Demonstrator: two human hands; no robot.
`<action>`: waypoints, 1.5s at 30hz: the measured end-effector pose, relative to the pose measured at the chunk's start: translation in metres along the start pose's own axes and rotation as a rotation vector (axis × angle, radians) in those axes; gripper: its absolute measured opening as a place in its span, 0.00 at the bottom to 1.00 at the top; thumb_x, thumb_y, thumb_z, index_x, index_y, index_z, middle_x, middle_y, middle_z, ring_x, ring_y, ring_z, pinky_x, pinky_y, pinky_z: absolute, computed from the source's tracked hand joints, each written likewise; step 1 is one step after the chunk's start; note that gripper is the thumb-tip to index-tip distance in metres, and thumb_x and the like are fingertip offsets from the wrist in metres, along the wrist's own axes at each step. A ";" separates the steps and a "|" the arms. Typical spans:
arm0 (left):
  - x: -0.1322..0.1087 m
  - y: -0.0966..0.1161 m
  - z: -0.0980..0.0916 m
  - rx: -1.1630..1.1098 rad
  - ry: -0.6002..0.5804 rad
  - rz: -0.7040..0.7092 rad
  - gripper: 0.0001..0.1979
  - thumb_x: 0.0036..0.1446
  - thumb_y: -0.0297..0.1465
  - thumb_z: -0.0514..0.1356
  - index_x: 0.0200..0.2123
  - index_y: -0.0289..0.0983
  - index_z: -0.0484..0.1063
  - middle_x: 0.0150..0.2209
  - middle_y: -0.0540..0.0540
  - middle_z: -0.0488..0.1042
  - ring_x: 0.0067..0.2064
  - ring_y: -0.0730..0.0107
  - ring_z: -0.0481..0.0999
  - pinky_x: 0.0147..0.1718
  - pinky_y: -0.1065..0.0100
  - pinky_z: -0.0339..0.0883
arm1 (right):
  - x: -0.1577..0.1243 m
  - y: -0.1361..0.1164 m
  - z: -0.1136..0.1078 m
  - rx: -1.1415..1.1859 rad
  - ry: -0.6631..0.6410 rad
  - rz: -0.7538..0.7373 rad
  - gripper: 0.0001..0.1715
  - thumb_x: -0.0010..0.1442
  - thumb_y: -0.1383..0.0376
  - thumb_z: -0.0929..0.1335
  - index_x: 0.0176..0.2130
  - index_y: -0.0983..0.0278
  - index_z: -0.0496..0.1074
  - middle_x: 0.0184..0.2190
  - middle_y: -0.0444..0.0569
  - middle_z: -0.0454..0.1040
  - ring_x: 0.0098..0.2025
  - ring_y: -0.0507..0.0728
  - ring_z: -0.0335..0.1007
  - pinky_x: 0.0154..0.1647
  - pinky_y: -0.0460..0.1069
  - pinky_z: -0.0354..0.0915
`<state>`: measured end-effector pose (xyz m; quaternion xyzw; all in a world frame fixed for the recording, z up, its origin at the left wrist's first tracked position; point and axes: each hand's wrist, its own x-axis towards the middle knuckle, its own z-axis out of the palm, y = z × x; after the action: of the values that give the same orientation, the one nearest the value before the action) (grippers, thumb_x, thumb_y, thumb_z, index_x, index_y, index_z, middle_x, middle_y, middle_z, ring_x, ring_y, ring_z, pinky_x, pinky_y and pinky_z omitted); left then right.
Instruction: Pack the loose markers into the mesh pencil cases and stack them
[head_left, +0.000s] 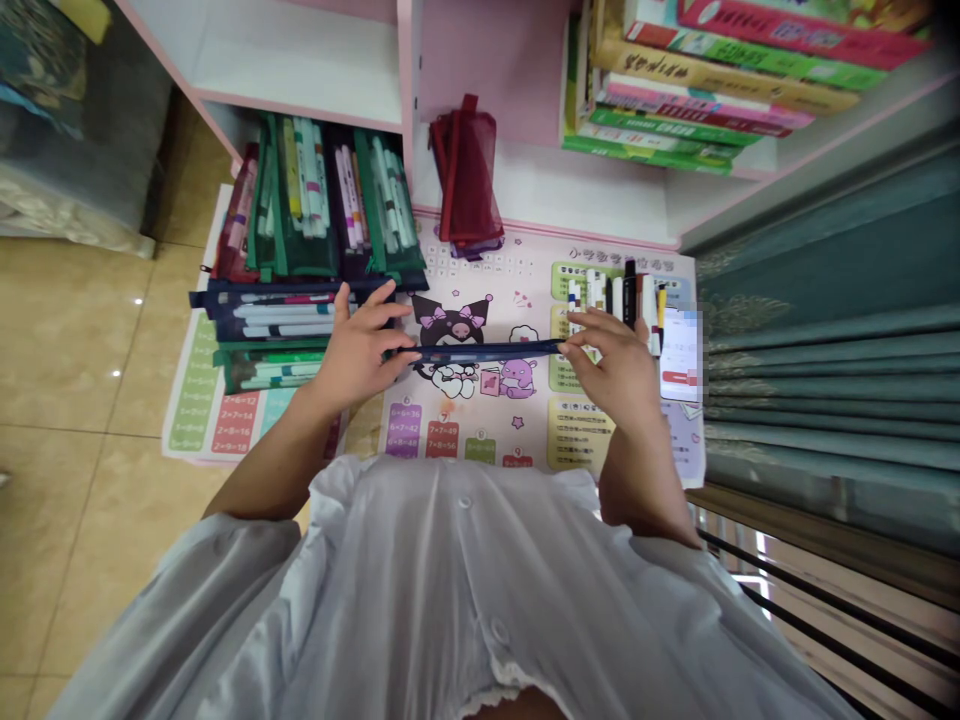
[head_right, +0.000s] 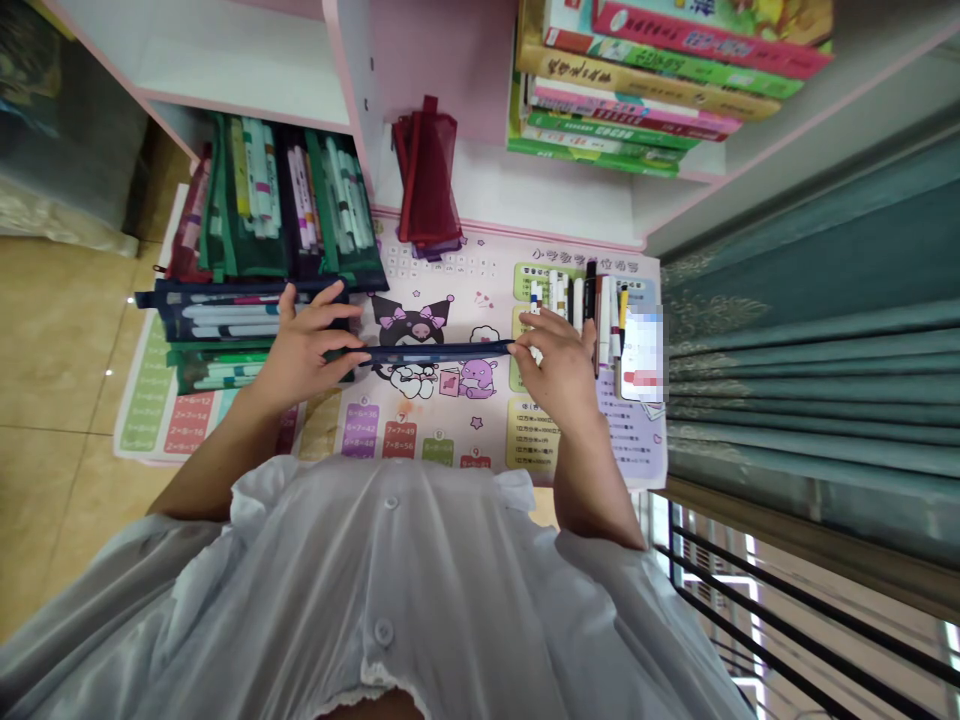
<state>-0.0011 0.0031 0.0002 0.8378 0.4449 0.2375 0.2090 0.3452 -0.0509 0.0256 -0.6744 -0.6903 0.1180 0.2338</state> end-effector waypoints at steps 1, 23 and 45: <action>0.000 0.000 0.000 0.000 0.003 -0.002 0.16 0.61 0.47 0.59 0.29 0.45 0.78 0.52 0.49 0.78 0.67 0.48 0.64 0.69 0.35 0.32 | 0.000 0.000 0.000 0.002 0.017 0.004 0.11 0.61 0.59 0.66 0.28 0.59 0.72 0.51 0.51 0.80 0.61 0.69 0.70 0.67 0.78 0.43; -0.002 -0.004 0.001 0.042 -0.006 -0.011 0.12 0.61 0.42 0.62 0.31 0.42 0.80 0.53 0.48 0.77 0.68 0.50 0.63 0.69 0.38 0.29 | 0.001 0.015 0.004 0.015 0.078 0.090 0.12 0.61 0.60 0.67 0.27 0.61 0.71 0.51 0.52 0.80 0.58 0.68 0.73 0.65 0.78 0.47; -0.016 0.012 -0.034 0.102 0.145 -0.104 0.06 0.59 0.36 0.63 0.32 0.40 0.76 0.57 0.42 0.76 0.68 0.47 0.63 0.67 0.34 0.37 | 0.011 0.006 0.043 0.315 -0.003 -0.145 0.17 0.60 0.48 0.69 0.37 0.59 0.74 0.51 0.55 0.79 0.57 0.66 0.73 0.54 0.63 0.71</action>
<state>-0.0210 -0.0122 0.0310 0.8039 0.5131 0.2635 0.1451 0.3302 -0.0336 -0.0129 -0.5776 -0.7106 0.2087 0.3434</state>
